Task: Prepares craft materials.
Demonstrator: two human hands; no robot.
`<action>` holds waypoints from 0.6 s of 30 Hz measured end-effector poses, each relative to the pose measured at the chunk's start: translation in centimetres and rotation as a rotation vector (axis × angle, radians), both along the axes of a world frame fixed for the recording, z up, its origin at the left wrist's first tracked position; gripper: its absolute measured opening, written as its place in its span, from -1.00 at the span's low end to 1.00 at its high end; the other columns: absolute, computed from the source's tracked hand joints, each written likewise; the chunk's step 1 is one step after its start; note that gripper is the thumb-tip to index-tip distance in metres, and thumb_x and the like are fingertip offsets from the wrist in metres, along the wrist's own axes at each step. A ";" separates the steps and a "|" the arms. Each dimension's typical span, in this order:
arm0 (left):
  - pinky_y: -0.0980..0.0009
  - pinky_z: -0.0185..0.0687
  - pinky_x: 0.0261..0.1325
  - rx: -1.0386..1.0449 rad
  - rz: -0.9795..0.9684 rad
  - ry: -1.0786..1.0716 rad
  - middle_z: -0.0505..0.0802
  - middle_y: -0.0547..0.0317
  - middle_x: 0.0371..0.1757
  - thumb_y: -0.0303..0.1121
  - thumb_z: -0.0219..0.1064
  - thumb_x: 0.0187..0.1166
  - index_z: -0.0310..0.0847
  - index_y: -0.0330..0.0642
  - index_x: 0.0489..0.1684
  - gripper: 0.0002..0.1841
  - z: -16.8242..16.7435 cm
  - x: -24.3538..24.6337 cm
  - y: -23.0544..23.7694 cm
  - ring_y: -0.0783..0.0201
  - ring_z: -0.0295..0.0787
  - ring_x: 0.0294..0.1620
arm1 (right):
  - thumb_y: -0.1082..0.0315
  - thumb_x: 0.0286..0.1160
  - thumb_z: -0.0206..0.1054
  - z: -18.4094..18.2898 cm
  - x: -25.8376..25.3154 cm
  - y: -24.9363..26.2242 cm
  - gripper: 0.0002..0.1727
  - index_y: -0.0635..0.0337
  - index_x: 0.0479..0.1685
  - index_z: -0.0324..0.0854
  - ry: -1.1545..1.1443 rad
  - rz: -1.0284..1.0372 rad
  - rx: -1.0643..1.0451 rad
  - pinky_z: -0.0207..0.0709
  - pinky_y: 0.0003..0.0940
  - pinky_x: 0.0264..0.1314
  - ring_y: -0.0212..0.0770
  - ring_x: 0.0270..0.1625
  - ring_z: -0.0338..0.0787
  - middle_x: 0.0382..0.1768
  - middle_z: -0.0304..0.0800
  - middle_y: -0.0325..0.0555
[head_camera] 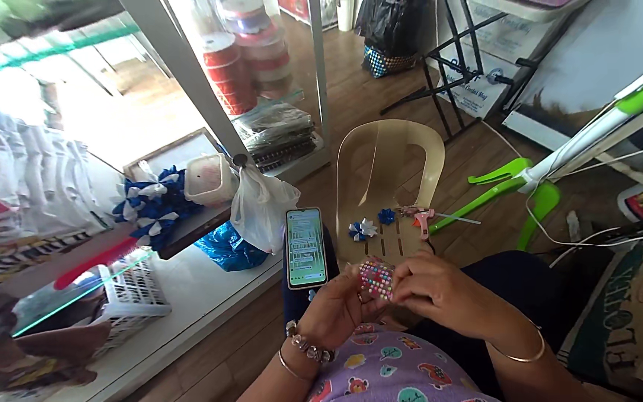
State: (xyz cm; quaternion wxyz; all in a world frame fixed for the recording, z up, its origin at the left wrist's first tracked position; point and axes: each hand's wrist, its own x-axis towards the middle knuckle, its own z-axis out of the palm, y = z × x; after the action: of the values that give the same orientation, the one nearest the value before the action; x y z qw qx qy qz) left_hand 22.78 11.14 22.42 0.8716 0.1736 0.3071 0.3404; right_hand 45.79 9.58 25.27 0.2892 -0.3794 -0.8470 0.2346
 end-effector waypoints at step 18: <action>0.05 0.70 0.40 0.435 0.235 -0.143 0.82 -0.09 0.29 -0.56 0.21 0.67 0.50 -0.25 0.51 -0.58 0.1 -1.5 -2.5 0.04 0.84 0.25 | 0.51 0.50 0.42 -0.3 -3.1 -0.6 -0.55 0.37 0.36 0.47 0.828 -0.215 -0.543 0.78 -0.49 0.07 -0.34 -0.02 0.86 0.02 0.83 -0.11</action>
State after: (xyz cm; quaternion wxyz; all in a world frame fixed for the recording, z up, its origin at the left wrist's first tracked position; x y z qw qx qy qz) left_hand 21.26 8.67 22.51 0.7877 0.2958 0.1821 0.5087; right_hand 42.68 8.97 24.98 0.5143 -0.4011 -0.5257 0.5461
